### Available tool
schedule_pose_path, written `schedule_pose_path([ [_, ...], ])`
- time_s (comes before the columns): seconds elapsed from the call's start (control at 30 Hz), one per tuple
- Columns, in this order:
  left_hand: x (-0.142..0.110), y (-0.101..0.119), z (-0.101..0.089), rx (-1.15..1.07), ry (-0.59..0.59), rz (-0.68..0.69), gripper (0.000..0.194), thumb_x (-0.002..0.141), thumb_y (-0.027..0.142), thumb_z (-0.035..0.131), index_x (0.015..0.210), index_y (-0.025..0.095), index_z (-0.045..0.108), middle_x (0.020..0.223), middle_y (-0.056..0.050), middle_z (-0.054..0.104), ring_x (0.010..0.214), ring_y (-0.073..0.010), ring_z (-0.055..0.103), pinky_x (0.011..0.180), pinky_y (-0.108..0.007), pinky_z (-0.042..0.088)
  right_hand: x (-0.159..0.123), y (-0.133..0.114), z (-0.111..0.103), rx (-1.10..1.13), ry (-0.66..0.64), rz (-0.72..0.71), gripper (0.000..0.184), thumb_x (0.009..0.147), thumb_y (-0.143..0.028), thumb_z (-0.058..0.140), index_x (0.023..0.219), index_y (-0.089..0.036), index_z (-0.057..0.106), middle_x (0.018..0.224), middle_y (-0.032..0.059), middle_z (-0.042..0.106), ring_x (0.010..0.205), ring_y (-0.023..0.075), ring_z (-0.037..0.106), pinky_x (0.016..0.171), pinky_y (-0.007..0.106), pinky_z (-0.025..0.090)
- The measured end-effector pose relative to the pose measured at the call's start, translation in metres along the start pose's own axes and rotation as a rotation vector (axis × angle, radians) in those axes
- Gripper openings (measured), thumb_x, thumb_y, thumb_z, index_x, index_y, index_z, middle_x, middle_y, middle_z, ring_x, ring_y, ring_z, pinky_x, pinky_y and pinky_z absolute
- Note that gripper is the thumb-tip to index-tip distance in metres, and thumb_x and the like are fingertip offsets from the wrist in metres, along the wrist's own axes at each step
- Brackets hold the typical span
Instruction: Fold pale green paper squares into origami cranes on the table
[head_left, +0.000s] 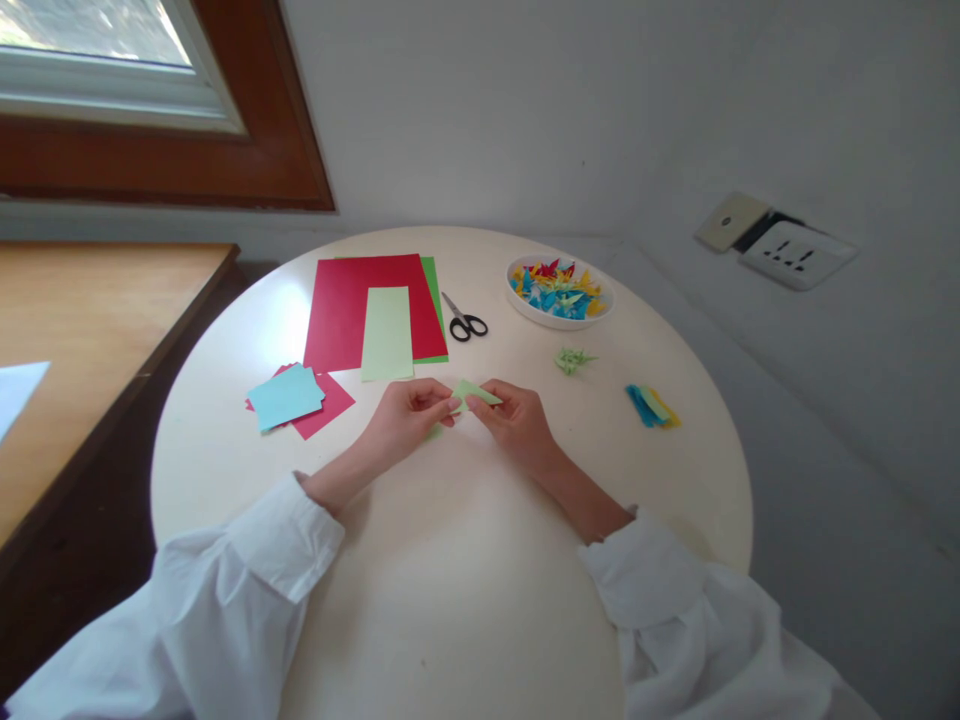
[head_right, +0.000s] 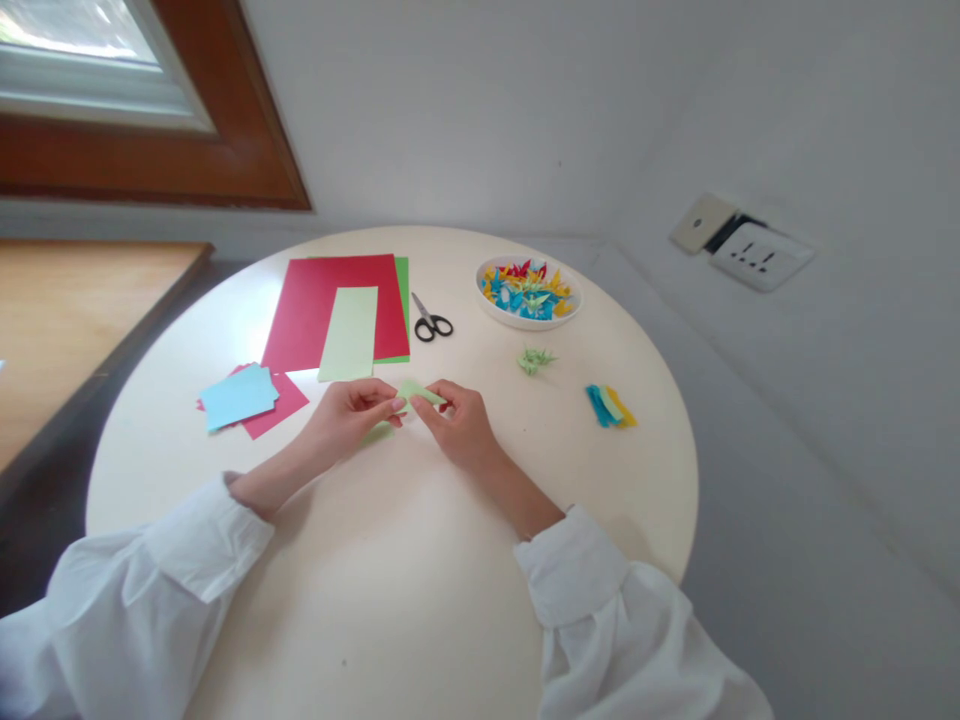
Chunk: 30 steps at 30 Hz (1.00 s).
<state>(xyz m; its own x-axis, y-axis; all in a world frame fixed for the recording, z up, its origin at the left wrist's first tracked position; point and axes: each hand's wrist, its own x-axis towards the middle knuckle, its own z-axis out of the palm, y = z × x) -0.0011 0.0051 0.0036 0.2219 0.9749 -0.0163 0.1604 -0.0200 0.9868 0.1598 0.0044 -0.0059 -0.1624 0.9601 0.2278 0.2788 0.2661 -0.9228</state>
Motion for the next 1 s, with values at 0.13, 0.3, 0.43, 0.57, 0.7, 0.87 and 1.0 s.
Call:
schedule_pose_path([
  [0.13, 0.0007, -0.0001, -0.001, 0.014, 0.011, 0.02, 0.027, 0.069, 0.039, 0.065, 0.063, 0.013, 0.061, 0.056, -0.002, 0.062, 0.053, -0.0122, 0.057, 0.052, -0.024, 0.044, 0.0024, 0.0055, 0.0001, 0.158, 0.026, 0.014, 0.02, 0.069, -0.037, 0.064, 0.075, -0.019, 0.06, 0.07, -0.0003, 0.061, 0.065, 0.0126, 0.055, 0.059, 0.025, 0.043],
  [0.3, -0.001, 0.0036, -0.0007, -0.112, 0.029, -0.02, 0.032, 0.066, 0.037, 0.068, 0.087, 0.014, 0.06, 0.053, 0.002, 0.061, 0.053, -0.0131, 0.059, 0.059, -0.027, 0.049, 0.0049, 0.0089, -0.0038, 0.346, -0.026, -0.005, 0.041, 0.063, -0.03, 0.072, 0.102, -0.025, 0.059, 0.085, 0.0006, 0.065, 0.079, 0.0143, 0.062, 0.069, 0.027, 0.051],
  [0.43, -0.0029, 0.0077, 0.0002, -0.151, 0.005, 0.003, 0.037, 0.068, 0.038, 0.068, 0.096, 0.016, 0.058, 0.055, 0.004, 0.06, 0.055, -0.0128, 0.06, 0.064, -0.029, 0.05, 0.0048, 0.0087, -0.0043, 0.301, -0.001, 0.007, 0.028, 0.064, -0.029, 0.071, 0.09, -0.021, 0.066, 0.093, 0.0042, 0.069, 0.085, 0.017, 0.064, 0.072, 0.029, 0.053],
  [0.57, -0.0023, 0.0067, 0.0008, -0.124, -0.008, 0.019, 0.037, 0.067, 0.041, 0.068, 0.093, 0.014, 0.064, 0.062, -0.001, 0.063, 0.063, -0.0147, 0.062, 0.064, -0.028, 0.049, 0.0043, 0.0067, -0.0036, 0.244, 0.028, 0.046, 0.027, 0.063, -0.029, 0.071, 0.089, -0.019, 0.069, 0.094, 0.0053, 0.071, 0.084, 0.018, 0.066, 0.074, 0.031, 0.054],
  [0.7, -0.0017, 0.0046, 0.0015, -0.046, 0.028, 0.03, 0.039, 0.064, 0.039, 0.071, 0.093, 0.013, 0.066, 0.07, -0.003, 0.064, 0.064, -0.0134, 0.058, 0.056, -0.024, 0.044, 0.0043, 0.0052, -0.0039, 0.252, 0.046, 0.078, 0.026, 0.063, -0.029, 0.071, 0.087, -0.018, 0.071, 0.093, 0.0054, 0.072, 0.082, 0.018, 0.067, 0.076, 0.032, 0.055],
  [0.87, -0.0022, 0.0059, 0.001, 0.01, 0.065, 0.009, 0.041, 0.065, 0.039, 0.07, 0.095, 0.011, 0.067, 0.073, -0.004, 0.066, 0.062, -0.0128, 0.057, 0.054, -0.024, 0.042, 0.0041, 0.0052, -0.0036, 0.265, 0.056, 0.088, 0.026, 0.063, -0.03, 0.072, 0.086, -0.019, 0.071, 0.09, 0.005, 0.072, 0.079, 0.0176, 0.067, 0.074, 0.031, 0.054],
  [1.0, -0.0031, 0.0079, 0.0, 0.005, 0.074, -0.01, 0.041, 0.067, 0.041, 0.067, 0.095, 0.01, 0.067, 0.078, -0.008, 0.069, 0.07, -0.017, 0.061, 0.06, -0.027, 0.046, 0.0043, 0.0064, -0.0028, 0.258, 0.044, 0.086, 0.028, 0.061, -0.032, 0.072, 0.086, -0.018, 0.07, 0.086, 0.0053, 0.072, 0.074, 0.0169, 0.066, 0.07, 0.031, 0.053],
])
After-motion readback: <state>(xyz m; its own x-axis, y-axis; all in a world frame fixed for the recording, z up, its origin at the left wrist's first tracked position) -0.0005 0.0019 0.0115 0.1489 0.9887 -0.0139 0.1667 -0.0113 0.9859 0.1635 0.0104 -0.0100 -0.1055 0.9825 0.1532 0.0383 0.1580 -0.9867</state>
